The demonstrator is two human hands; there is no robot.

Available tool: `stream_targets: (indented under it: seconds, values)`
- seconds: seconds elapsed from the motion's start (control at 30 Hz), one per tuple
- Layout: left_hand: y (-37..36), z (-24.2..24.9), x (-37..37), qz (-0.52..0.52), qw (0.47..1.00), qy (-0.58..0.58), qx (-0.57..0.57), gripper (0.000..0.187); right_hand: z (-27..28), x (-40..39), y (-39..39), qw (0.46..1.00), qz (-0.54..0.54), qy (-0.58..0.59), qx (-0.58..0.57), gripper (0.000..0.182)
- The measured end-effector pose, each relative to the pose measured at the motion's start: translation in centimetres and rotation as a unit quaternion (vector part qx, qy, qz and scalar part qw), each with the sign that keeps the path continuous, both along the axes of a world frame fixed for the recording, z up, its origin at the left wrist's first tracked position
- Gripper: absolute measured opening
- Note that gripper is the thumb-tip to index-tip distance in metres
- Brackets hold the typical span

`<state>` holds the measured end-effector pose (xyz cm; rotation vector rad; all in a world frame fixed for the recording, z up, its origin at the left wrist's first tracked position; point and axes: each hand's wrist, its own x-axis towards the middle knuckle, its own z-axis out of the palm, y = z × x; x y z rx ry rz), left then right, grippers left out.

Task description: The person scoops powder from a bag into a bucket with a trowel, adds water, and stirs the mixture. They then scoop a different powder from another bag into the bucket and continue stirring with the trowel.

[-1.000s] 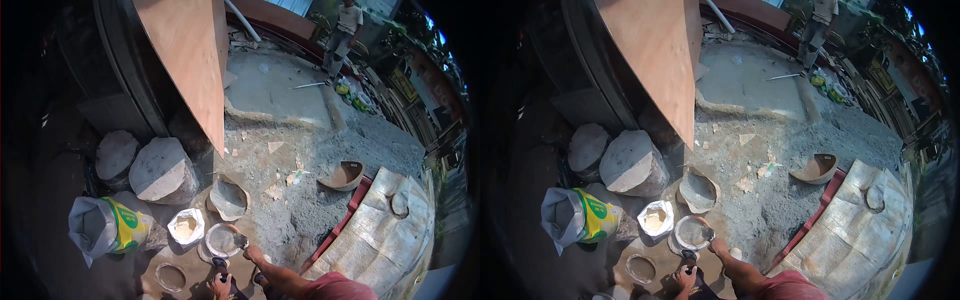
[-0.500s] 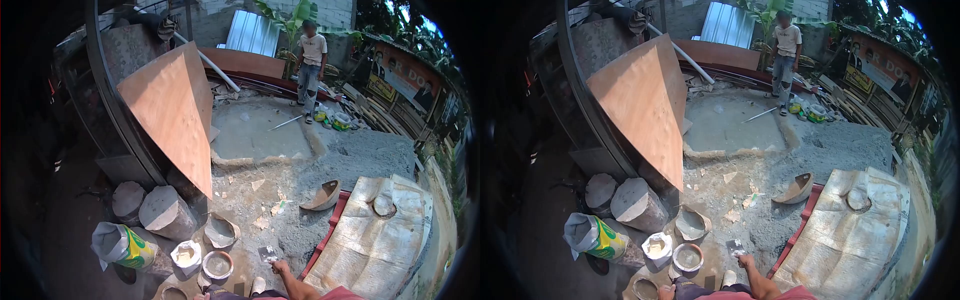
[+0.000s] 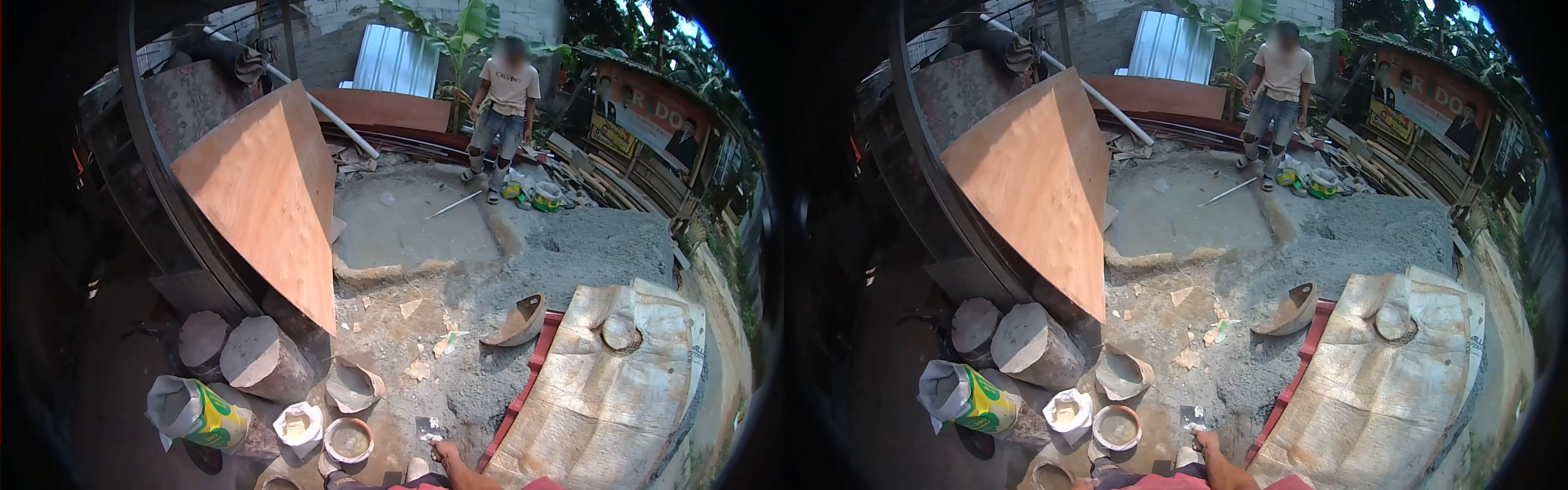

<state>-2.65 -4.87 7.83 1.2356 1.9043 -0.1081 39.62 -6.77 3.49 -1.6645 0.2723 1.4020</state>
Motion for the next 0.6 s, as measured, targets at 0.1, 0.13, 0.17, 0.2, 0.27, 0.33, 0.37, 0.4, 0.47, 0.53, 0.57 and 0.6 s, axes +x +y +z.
stream_targets:
  seconds: [0.1, 0.13, 0.17, 0.2, 0.27, 0.33, 0.37, 0.4, 0.47, 0.53, 0.57, 0.6]
  values:
    - [-0.2, -0.2, -0.5, -0.007, 1.0, 0.007, -0.006, 0.037, 1.6, 0.1, -0.1, 1.0, 0.002, -0.005, -0.014, 0.027]
    - [-0.3, -0.3, -0.6, -0.009, 1.0, 0.006, -0.003, 0.037, 2.3, 0.2, -0.1, 1.0, 0.0, -0.003, -0.015, 0.027]
    - [-0.5, -0.5, -0.9, -0.012, 1.0, 0.008, -0.003, 0.037, 2.6, 0.4, -0.1, 1.0, 0.009, -0.006, -0.01, 0.027]
    - [-0.6, -0.7, -1.2, -0.015, 1.0, 0.008, 0.003, 0.037, 2.8, 0.5, -0.1, 1.0, 0.018, -0.008, -0.007, 0.028]
    - [-1.1, -1.5, -2.5, -0.039, 0.999, 0.011, 0.028, 0.037, 3.2, 0.8, 0.3, 1.0, 0.019, -0.01, -0.008, 0.028]
    - [-1.8, -2.3, -3.6, -0.086, 0.994, 0.032, 0.056, 0.036, 2.9, 0.8, -0.3, 1.0, 0.021, -0.005, -0.011, 0.026]
    - [-2.0, 0.0, -1.6, 0.032, 0.998, 0.005, 0.059, 0.037, 2.3, 0.9, -0.4, 1.0, 0.025, -0.008, -0.008, 0.025]
    - [-2.0, 2.4, -0.1, 0.033, 0.998, 0.009, 0.052, 0.037, 1.5, 1.1, -0.5, 1.0, 0.028, -0.013, -0.003, 0.025]
    - [-2.6, 4.7, 1.2, 0.091, 0.984, -0.021, 0.153, 0.038, 0.8, 1.4, -0.8, 0.999, 0.031, -0.016, -0.01, 0.024]
    - [-2.9, 4.6, 1.2, 0.103, 0.982, -0.025, 0.159, 0.036, 1.4, 1.6, -0.9, 0.999, 0.032, -0.021, -0.012, 0.023]
    - [-3.1, 4.7, 1.3, 0.106, 0.978, -0.033, 0.178, 0.033, 1.7, 1.7, -1.1, 0.999, 0.027, -0.017, -0.01, 0.023]
    - [-3.3, 5.0, 1.5, 0.11, 0.973, -0.042, 0.197, 0.031, 1.9, 1.8, -1.2, 1.0, 0.024, -0.013, -0.009, 0.022]
